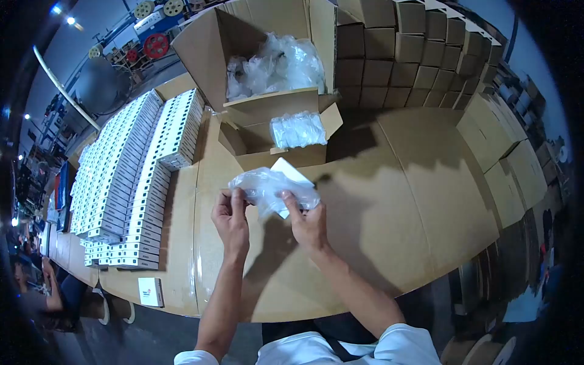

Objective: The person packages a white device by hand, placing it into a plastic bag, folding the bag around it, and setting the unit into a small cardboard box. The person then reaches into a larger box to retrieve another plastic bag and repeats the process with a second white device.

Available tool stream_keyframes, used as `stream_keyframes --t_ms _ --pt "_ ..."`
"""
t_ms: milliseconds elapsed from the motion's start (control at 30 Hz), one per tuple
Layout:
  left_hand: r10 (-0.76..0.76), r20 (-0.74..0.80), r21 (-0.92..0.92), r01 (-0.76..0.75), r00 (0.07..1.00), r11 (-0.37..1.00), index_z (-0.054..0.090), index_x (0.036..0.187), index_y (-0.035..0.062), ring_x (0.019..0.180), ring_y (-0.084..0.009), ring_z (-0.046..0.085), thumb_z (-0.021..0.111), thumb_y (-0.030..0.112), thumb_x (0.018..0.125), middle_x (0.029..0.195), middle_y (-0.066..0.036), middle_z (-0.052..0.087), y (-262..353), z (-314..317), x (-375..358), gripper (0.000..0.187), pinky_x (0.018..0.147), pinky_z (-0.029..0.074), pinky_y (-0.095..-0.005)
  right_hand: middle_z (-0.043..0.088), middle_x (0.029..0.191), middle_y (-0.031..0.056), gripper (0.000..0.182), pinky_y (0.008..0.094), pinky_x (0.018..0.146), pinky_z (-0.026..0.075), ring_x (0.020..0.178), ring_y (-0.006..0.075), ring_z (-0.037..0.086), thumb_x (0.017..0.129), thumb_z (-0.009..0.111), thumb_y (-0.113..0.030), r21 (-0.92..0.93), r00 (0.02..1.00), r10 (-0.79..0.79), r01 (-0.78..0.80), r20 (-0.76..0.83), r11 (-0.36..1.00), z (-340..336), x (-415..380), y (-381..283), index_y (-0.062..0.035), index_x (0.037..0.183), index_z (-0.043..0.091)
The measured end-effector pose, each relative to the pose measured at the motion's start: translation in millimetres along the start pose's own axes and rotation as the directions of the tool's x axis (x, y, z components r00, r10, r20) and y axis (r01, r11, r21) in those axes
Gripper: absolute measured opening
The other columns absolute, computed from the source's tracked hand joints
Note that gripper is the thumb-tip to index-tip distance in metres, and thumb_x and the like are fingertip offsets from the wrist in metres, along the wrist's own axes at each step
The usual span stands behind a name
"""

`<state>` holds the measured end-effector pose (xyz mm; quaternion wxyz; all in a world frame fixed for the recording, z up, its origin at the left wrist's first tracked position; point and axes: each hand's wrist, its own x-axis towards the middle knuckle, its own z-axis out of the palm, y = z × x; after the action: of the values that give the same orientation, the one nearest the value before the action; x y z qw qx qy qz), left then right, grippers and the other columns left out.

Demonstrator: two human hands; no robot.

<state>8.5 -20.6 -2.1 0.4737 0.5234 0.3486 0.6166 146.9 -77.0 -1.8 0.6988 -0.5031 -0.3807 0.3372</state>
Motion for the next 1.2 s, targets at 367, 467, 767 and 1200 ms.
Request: stream_keyframes --t_ms 367,467,767,1200 --pt "-0.074 0.07 0.077 0.069 0.995 0.995 0.067 0.104 -0.0037 0.076 -0.0105 0.059 0.063 0.02 0.101 0.087 -0.006 0.067 2 -16 10 0.024 0.074 0.05 -0.0265 0.067 0.079 0.0011 0.032 0.0263 0.063 0.044 0.071 0.0064 0.054 0.091 0.078 -0.03 -0.148 0.995 0.035 -0.022 0.088 0.989 -28 28 15 0.0021 0.092 0.074" --pt "-0.027 0.313 0.42 -0.113 0.949 0.901 0.072 0.094 -0.0038 0.072 -0.0093 0.058 0.069 0.018 0.097 0.079 -0.003 0.068 0 -25 8 0.022 0.069 0.047 -0.0245 0.065 0.078 0.004 0.03 0.0278 0.063 0.044 0.069 0.0081 0.052 0.083 0.085 -0.028 -0.374 0.979 0.035 0.043 0.2 0.927 -36 28 14 0.0005 0.088 0.075" --pt "-0.108 0.087 0.101 0.099 0.99 0.99 0.066 0.098 -0.0016 0.072 -0.0085 0.057 0.062 0.013 0.101 0.084 -0.001 0.063 -5 -12 2 0.015 0.066 0.047 -0.024 0.065 0.08 0.0018 0.035 0.0271 0.064 0.047 0.068 0.0087 0.054 0.076 0.089 -0.031 -0.418 0.929 0.203 -0.059 0.308 0.906 -46 32 7 -0.0017 0.089 0.075" --pt "0.008 -0.048 -0.013 -0.008 0.999 1.0 0.048 0.111 0.0067 0.069 -0.005 0.054 0.083 0.027 0.085 0.083 0.001 0.059 -20 -27 13 0.047 0.057 0.042 -0.0196 0.069 0.088 0.0118 0.024 0.0312 0.071 0.052 0.077 0.0156 0.064 0.084 0.08 -0.018 -0.479 0.787 0.358 -0.091 0.503 0.873 -43 27 10 0.0005 0.098 0.075"
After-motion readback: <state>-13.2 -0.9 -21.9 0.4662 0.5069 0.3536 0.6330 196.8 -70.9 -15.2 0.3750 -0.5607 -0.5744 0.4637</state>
